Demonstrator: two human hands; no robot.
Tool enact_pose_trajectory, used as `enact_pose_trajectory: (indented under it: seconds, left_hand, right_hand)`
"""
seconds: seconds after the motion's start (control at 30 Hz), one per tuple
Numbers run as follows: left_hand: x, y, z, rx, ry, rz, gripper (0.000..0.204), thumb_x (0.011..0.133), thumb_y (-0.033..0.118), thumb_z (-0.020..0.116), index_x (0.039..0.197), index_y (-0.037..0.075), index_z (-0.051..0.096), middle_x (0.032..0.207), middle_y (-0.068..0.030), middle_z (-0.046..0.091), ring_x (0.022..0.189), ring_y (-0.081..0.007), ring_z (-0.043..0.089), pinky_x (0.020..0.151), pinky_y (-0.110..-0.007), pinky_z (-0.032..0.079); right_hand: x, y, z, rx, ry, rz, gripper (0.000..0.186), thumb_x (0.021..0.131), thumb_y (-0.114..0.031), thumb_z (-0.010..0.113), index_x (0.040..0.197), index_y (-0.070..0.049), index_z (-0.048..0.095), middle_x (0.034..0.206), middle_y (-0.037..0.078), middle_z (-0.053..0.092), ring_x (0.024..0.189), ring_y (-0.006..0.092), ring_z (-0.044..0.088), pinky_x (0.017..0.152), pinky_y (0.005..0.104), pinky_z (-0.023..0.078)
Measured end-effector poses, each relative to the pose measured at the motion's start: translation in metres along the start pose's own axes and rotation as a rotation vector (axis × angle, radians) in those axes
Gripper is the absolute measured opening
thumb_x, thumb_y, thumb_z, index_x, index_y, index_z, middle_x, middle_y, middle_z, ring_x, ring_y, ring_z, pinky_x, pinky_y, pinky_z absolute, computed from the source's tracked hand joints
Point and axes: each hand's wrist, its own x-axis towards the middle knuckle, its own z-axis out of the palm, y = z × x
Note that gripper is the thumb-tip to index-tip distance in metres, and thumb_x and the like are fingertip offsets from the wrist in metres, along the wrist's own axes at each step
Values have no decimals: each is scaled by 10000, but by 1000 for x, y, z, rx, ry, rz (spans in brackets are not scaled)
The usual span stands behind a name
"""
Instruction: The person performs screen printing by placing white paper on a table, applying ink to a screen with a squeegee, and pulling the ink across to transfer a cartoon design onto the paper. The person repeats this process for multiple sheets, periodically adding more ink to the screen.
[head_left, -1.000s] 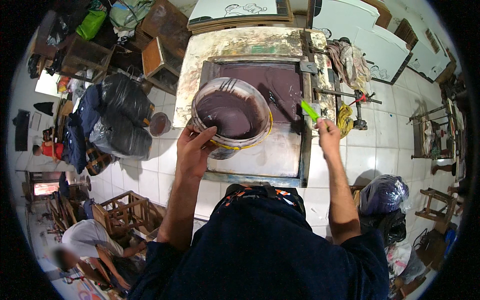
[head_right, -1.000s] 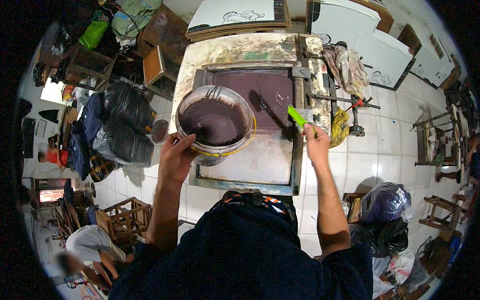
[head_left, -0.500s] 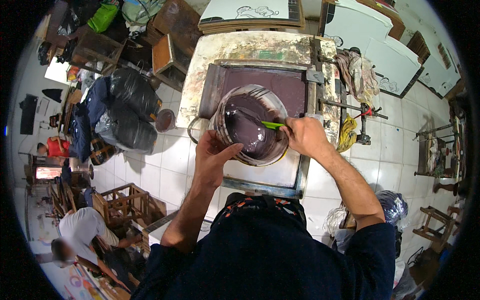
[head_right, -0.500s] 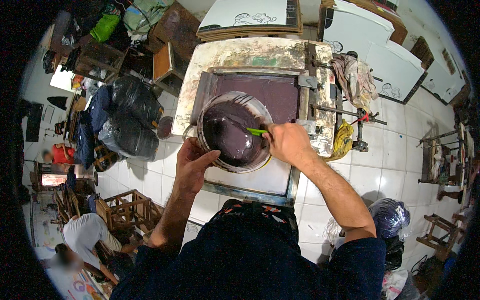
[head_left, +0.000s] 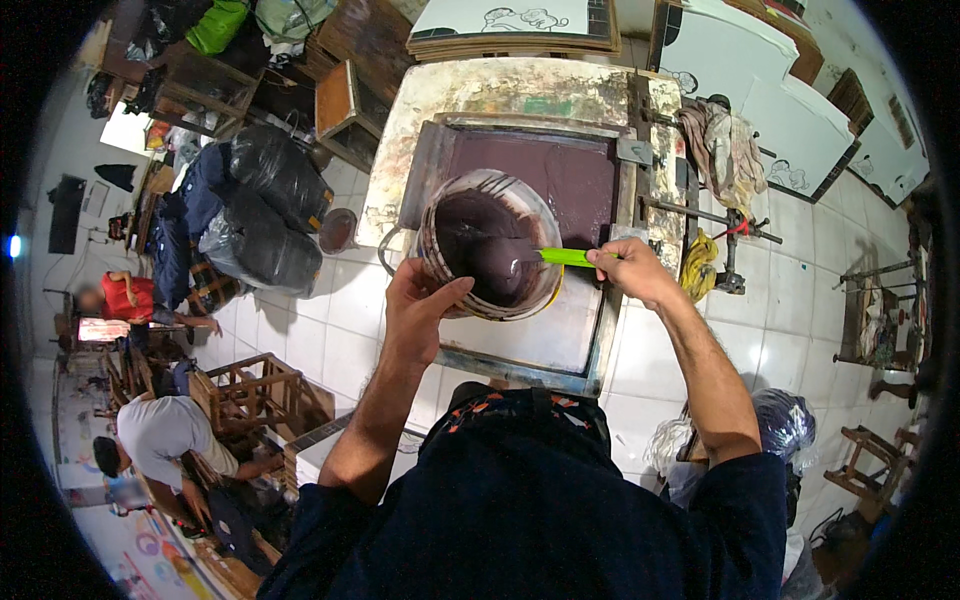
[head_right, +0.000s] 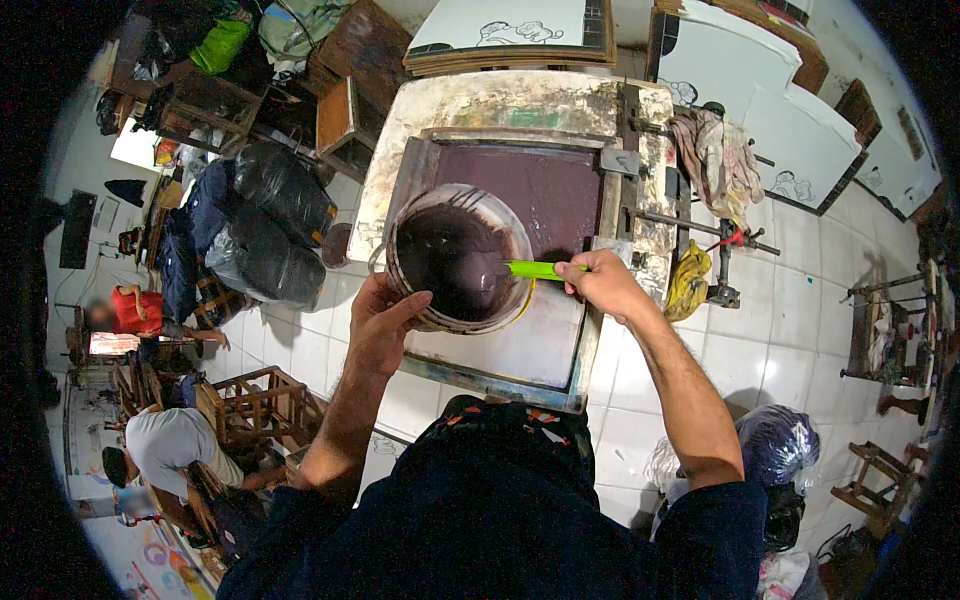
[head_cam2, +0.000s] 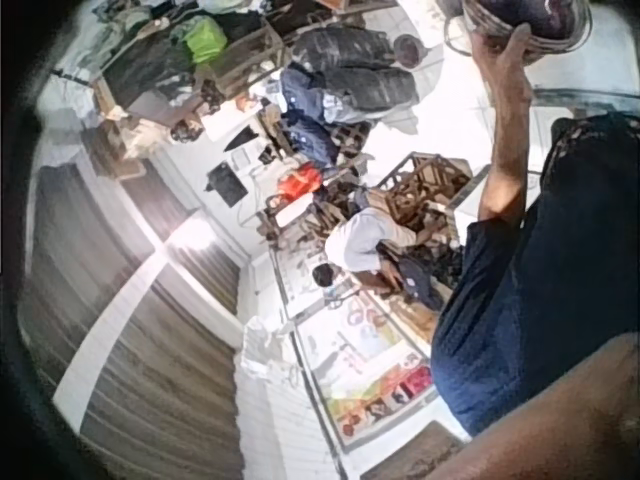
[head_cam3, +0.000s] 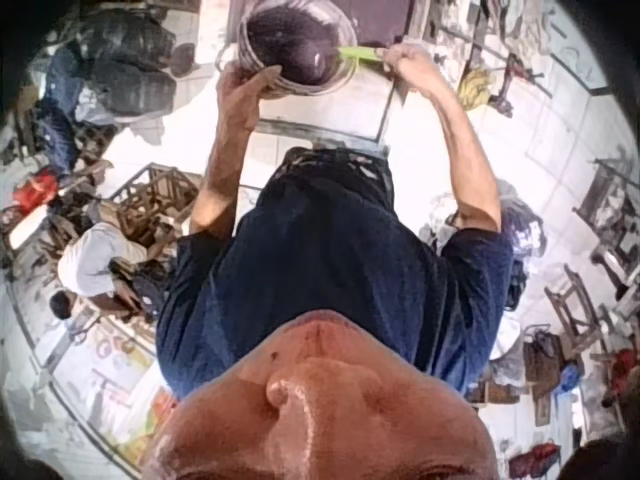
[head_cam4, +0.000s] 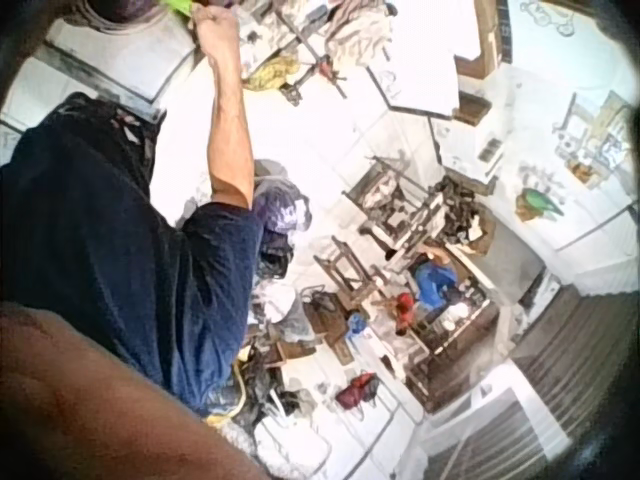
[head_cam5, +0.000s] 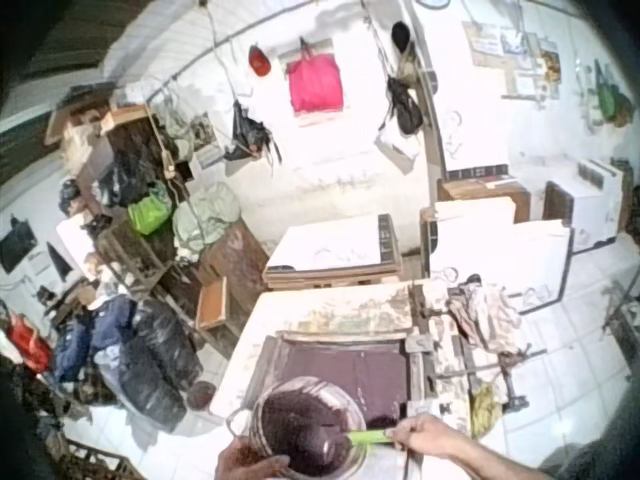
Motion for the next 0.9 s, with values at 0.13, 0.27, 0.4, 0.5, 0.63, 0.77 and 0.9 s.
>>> enact_pose_trajectory:
  seconds: [0.13,0.27,0.4,0.5,0.63,0.77,0.9]
  left_hand:
    - [6,6,2,-41,39,-14,290,883,-16,775,1101,5,586,1014,-110,724,874,-193,722,808,-377,612]
    - [12,14,-2,-94,33,-51,260,924,24,742,1122,15,575,1061,-133,716,954,-229,723,850,-420,613]
    - [12,19,-7,-117,18,-75,296,939,50,731,1163,6,544,1096,-154,707,994,-251,718,886,-432,608]
    - [11,19,-12,-119,11,-67,288,947,66,724,1169,6,550,1108,-154,708,1002,-255,715,911,-441,597]
    - [7,15,-22,-112,86,-68,279,951,82,721,1165,9,559,1110,-146,712,999,-254,716,924,-450,588]
    - [4,11,-32,-134,120,-56,260,943,79,733,1132,26,562,1095,-133,712,976,-241,715,903,-443,591]
    - [3,4,-36,-138,123,-58,277,924,54,754,1115,34,554,1054,-120,706,922,-222,717,814,-401,610]
  right_hand:
    - [-9,-20,-19,142,26,55,407,986,-356,702,709,-58,696,577,-39,490,513,82,375,472,311,270]
    - [-12,-20,-43,328,73,19,374,1003,-349,686,748,-76,674,555,-73,454,437,31,303,409,251,172]
    - [5,6,-57,381,202,-87,384,1016,-358,671,749,-83,663,563,-96,443,444,12,292,416,250,165]
    - [41,32,-29,-71,548,-365,354,1018,-330,650,796,-55,666,582,75,570,433,225,451,442,355,353]
    - [50,68,10,-604,730,-478,275,999,-258,661,862,-30,590,715,217,651,652,413,661,576,494,507]
    - [33,94,28,-569,743,-403,284,1001,-254,651,848,-22,598,671,221,634,636,425,650,579,506,496]
    - [29,100,27,-258,772,-171,365,986,-309,657,773,-13,683,609,174,617,556,350,614,552,481,444]
